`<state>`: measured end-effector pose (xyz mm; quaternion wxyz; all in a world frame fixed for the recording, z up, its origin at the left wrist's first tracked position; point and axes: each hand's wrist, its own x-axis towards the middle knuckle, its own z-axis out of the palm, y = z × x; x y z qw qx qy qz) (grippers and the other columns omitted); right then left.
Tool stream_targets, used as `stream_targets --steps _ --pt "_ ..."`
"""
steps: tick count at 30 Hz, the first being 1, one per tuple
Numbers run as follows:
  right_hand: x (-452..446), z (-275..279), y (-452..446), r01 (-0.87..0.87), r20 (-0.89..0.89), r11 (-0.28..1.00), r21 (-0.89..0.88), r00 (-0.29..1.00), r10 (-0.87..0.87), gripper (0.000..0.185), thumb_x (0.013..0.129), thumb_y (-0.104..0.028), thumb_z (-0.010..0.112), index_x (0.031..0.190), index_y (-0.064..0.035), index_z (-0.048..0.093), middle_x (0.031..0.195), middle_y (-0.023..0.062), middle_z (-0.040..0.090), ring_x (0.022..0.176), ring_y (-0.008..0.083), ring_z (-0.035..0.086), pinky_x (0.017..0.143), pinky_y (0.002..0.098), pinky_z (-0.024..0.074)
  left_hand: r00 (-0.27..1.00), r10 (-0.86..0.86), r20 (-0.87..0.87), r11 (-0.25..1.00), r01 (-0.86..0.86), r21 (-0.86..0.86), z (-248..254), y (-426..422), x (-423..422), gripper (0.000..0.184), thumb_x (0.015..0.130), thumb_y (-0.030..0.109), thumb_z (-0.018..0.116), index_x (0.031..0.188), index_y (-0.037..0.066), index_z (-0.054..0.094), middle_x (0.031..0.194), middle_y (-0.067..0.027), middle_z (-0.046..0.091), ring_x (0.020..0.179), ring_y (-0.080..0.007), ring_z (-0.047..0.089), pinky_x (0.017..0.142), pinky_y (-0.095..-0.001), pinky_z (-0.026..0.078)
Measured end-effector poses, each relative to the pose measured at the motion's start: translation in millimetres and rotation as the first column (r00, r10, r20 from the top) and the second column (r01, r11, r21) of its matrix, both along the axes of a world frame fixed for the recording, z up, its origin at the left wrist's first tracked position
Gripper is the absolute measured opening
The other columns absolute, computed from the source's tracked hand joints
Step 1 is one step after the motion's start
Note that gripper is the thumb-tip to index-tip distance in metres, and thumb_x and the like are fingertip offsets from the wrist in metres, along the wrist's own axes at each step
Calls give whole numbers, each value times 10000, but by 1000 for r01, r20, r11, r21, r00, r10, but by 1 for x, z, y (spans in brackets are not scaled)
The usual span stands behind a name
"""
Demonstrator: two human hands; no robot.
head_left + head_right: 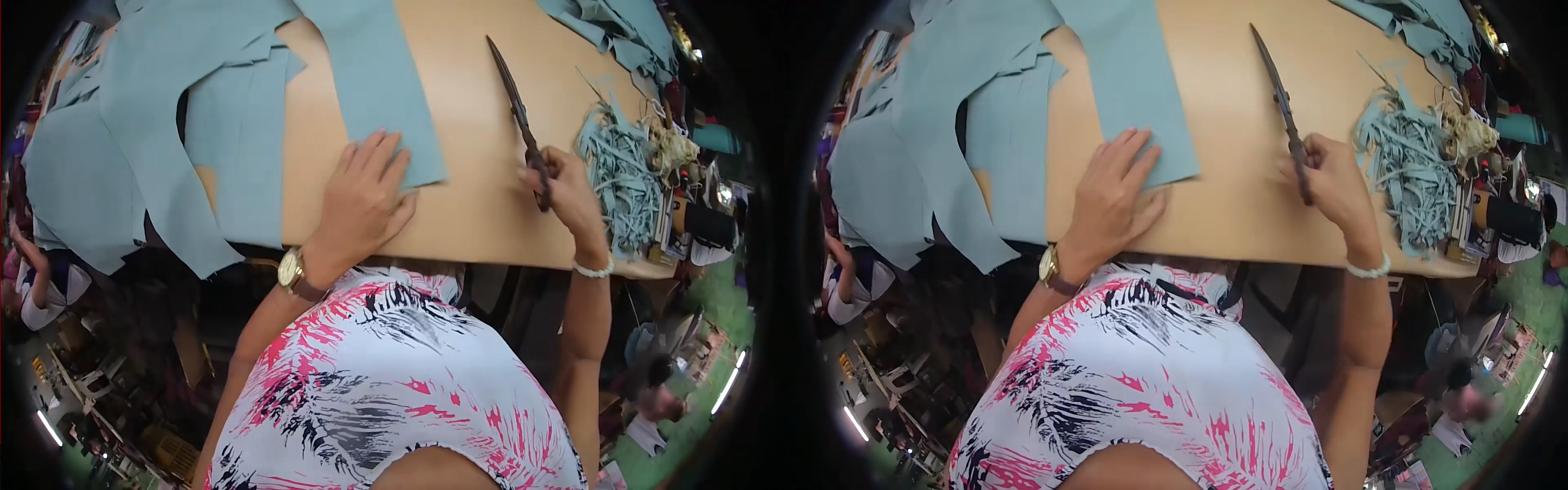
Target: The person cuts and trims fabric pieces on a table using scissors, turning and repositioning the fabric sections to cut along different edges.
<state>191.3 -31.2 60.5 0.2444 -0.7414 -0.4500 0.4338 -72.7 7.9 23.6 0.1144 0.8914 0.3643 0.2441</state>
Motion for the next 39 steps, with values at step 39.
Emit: stream_targets --steps 39 --pt "-86 10 -116 35 -400 965 -259 906 -140 311 681 -253 719 739 -23 518 582 -44 431 543 45 387 492 198 304 973 -203 110 973 189 131 -21 0 19 257 689 80 536 933 34 601 998 -98 584 959 -241 558 808 -377 463"
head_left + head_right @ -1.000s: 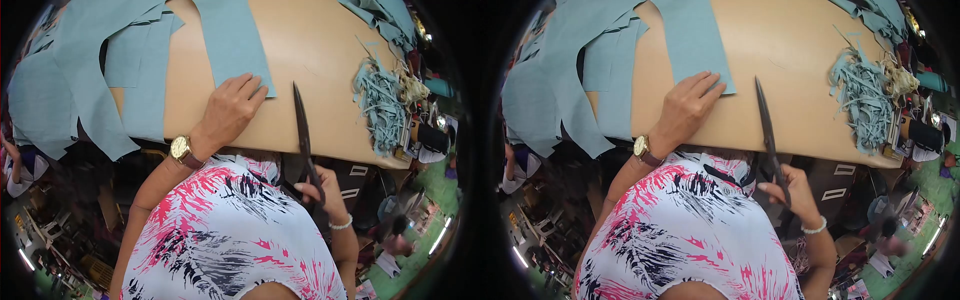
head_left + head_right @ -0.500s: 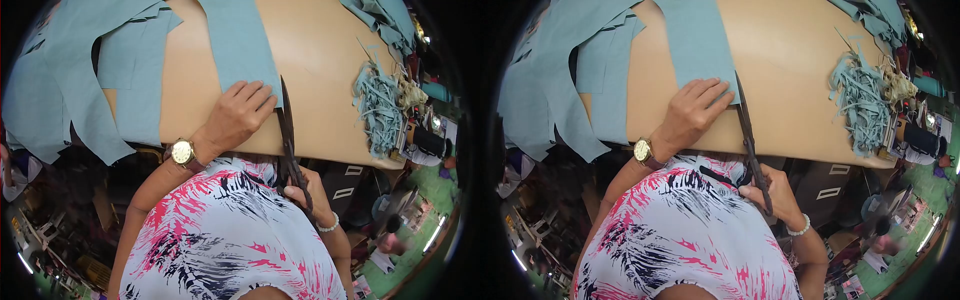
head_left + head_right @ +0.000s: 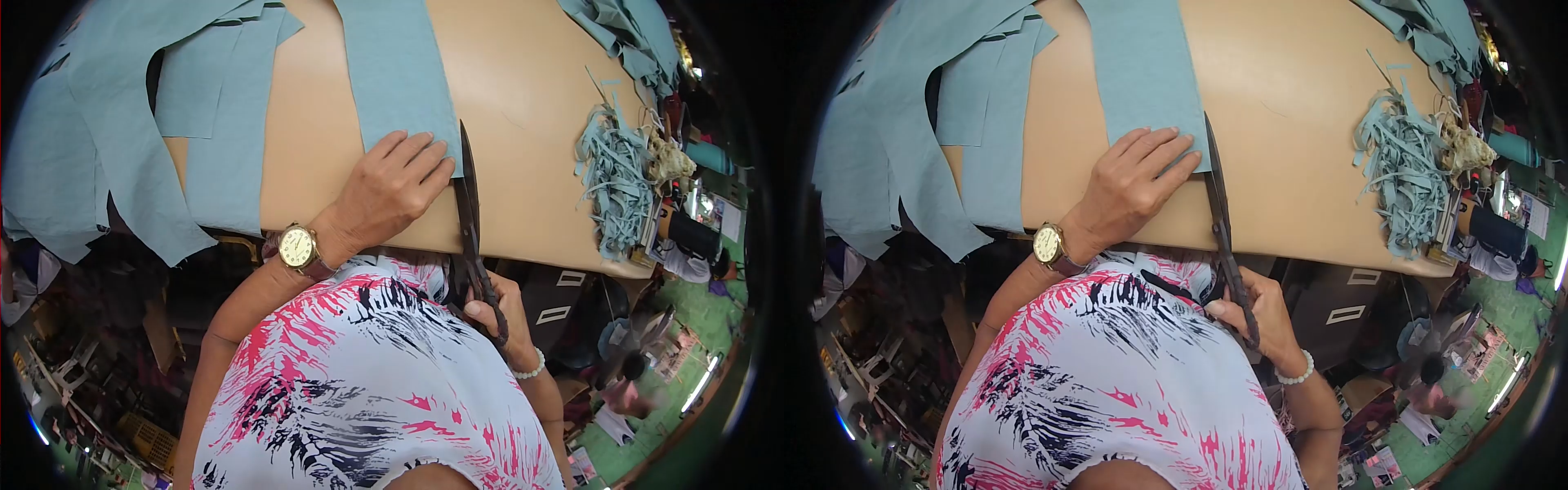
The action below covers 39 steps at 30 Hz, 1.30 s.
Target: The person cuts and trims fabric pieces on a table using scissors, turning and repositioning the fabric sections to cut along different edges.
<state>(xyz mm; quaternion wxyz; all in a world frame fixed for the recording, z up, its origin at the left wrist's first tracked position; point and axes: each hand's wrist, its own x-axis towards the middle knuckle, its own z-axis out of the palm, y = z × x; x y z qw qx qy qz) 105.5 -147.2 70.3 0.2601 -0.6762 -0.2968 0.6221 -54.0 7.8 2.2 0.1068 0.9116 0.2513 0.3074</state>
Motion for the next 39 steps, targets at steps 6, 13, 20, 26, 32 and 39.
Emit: stream_targets --steps 6,13,20,26,32,39 --pt "-1 0 -5 31 3 999 -5 1000 -31 286 675 -195 737 671 -39 498 575 -47 434 543 43 382 494 197 300 1000 -9 -11 1000 9 0 1 0 0 257 685 79 540 931 34 604 992 -95 585 955 -236 560 804 -372 465" --pt "-3 -1 -12 61 35 995 -78 998 -58 305 688 -227 741 651 -42 502 569 -50 439 531 28 370 465 193 283 1000 -3 -2 1000 3 14 0 0 2 260 679 76 543 929 32 603 986 -97 586 944 -238 565 798 -368 465" --pt "-2 -5 -13 55 -78 998 8 995 -54 295 679 -227 729 684 -38 504 576 -49 444 527 28 378 467 183 284 1000 -6 0 1000 6 6 3 -1 1 259 679 70 545 930 31 601 987 -97 586 942 -239 566 797 -372 466" --pt "-3 -5 6 31 -55 999 11 998 -31 302 667 -237 724 687 -39 497 581 -40 443 538 42 398 488 188 312 1000 -26 -14 1000 25 -12 6 -5 -4 244 688 80 548 922 35 598 999 -97 583 953 -237 564 802 -373 466" --pt "-5 -12 9 56 -76 998 7 996 -55 309 671 -234 728 693 -37 492 578 -29 454 543 50 418 492 196 331 1000 -30 -6 999 30 -10 5 -8 -5 233 698 94 548 918 38 598 1011 -93 583 961 -231 563 813 -374 464" --pt "-6 -12 11 53 -95 998 18 994 -52 303 676 -222 730 695 -36 491 579 -20 458 533 58 427 490 199 334 999 -35 5 999 35 -12 4 -9 -5 226 702 99 552 915 43 600 1005 -89 587 955 -226 565 815 -373 466"
